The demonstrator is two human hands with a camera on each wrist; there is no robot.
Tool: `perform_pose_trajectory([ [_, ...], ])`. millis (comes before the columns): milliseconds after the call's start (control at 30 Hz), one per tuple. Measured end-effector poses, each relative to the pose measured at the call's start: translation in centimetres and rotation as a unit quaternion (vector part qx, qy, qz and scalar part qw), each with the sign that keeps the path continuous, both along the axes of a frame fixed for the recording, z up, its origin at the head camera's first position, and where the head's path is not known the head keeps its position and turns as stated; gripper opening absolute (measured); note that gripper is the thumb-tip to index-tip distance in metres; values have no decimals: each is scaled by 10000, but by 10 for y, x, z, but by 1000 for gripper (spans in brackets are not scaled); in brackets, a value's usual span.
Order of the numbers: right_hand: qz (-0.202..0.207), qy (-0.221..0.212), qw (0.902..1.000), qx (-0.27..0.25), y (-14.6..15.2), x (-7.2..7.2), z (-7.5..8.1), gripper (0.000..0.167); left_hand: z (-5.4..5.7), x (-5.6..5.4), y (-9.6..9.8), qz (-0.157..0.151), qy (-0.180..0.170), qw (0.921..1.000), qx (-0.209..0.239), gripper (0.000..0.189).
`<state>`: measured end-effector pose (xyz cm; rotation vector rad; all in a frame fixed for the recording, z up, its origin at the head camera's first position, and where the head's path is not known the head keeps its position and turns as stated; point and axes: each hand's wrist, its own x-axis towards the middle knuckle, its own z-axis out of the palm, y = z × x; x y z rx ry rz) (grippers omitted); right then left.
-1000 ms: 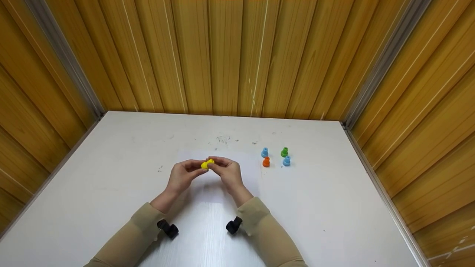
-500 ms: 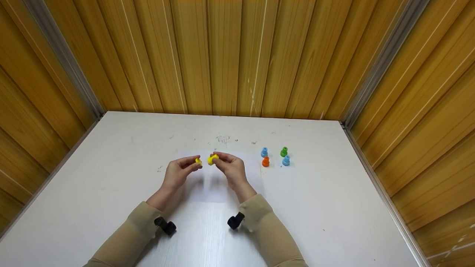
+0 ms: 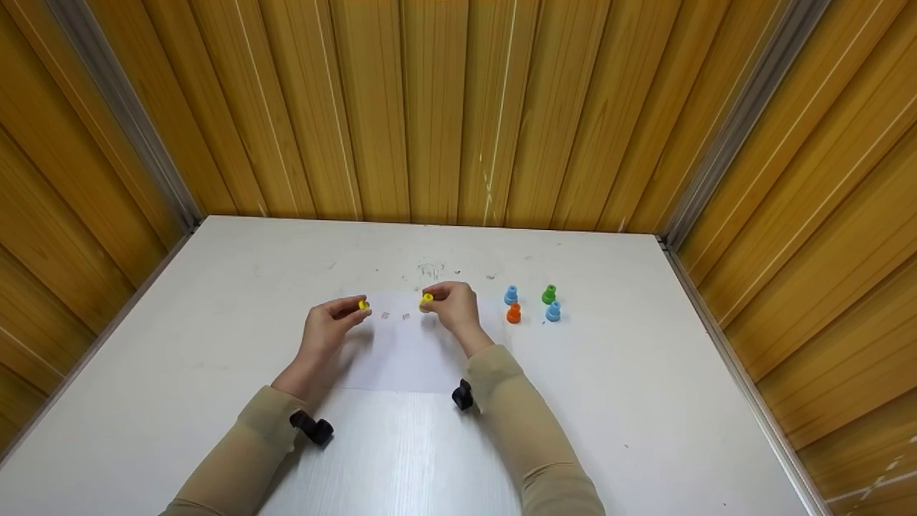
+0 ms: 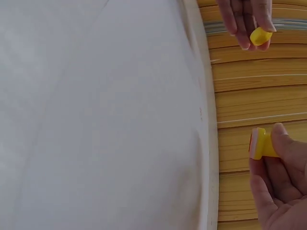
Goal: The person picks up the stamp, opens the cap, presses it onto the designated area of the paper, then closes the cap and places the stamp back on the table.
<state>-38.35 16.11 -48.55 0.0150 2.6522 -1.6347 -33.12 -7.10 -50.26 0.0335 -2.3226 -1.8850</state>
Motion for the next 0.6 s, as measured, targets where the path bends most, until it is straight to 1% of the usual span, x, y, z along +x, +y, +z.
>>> perform_pose_trajectory([
  [100, 108, 23, 9987, 501, -4, -6, -4, 23, -1, -1, -2, -9, -73, 9999, -72, 31],
  [233, 183, -28, 9966, 800, -8, -12, -9, 21, 0, -1, 0, -35, -161, 9996, -212, 32],
  [500, 134, -234, 9960, 855, -15, -14, -12, 22, -1, -1, 0, -91, -288, 9992, -264, 33],
  [600, 139, -187, 9961, 857, -16, -13, -15, 22, 0, -1, -1, -124, -276, 9992, -274, 33],
])
